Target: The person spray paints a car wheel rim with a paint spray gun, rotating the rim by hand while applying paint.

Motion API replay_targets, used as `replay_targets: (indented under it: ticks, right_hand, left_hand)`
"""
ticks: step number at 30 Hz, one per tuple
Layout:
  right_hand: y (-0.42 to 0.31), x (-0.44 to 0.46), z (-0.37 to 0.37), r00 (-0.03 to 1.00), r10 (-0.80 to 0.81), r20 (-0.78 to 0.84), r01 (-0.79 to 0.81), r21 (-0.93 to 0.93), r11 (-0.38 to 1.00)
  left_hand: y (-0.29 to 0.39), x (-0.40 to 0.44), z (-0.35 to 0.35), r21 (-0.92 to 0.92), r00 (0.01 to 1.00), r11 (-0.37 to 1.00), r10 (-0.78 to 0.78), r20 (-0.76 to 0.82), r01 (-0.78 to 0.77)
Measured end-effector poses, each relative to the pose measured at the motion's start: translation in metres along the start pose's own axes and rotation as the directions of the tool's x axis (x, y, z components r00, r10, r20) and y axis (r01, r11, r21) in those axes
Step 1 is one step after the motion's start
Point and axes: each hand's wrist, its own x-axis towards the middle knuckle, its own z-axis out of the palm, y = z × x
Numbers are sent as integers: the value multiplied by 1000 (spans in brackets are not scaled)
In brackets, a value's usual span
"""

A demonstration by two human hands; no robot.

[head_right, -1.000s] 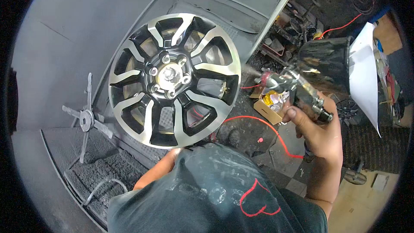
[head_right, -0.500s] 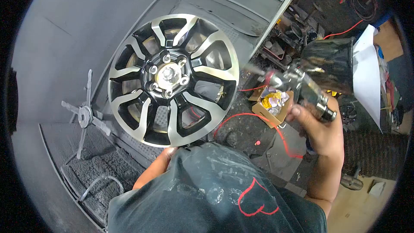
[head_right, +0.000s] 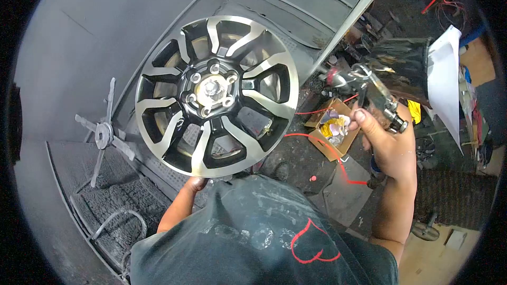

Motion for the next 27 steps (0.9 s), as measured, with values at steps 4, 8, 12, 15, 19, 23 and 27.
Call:
replay_targets:
  ticks: [4, 8, 12, 15, 19, 23, 27]
  right_hand:
    - [0, 1, -2, 999, -33, -33, 31, -58, 998]
    - [3, -12, 3, 1000, 17, 16, -17, -23, 1000]
    - [-17, -22, 2, 982, 153, 112, -156, 14, 988]
    - [-16, -16, 3, 977, 126, 171, -130, 13, 991]
    - [-11, -11, 4, 990, 101, 99, -102, 8, 995]
    - [9, -1, -8, 1000, -8, 25, 8, -2, 1000]
    - [7, 3, -10, 998, 35, -48, -37, -39, 999]
  left_hand:
    - [25, -9, -3, -66, 1000, 997, 30, -7, -31]
    - [46, -12, -10, -133, 994, 990, 33, -103, -47]
    - [61, -11, -24, -227, 989, 974, -7, -148, -27]
    - [82, -13, -14, -225, 980, 972, 28, -199, -73]
    - [76, 0, -26, -388, 949, 900, 80, -304, -200]
    - [92, -8, 8, -634, 904, 699, 45, -425, -332]
    - [62, -11, 42, -383, 886, 884, 70, -458, -268]
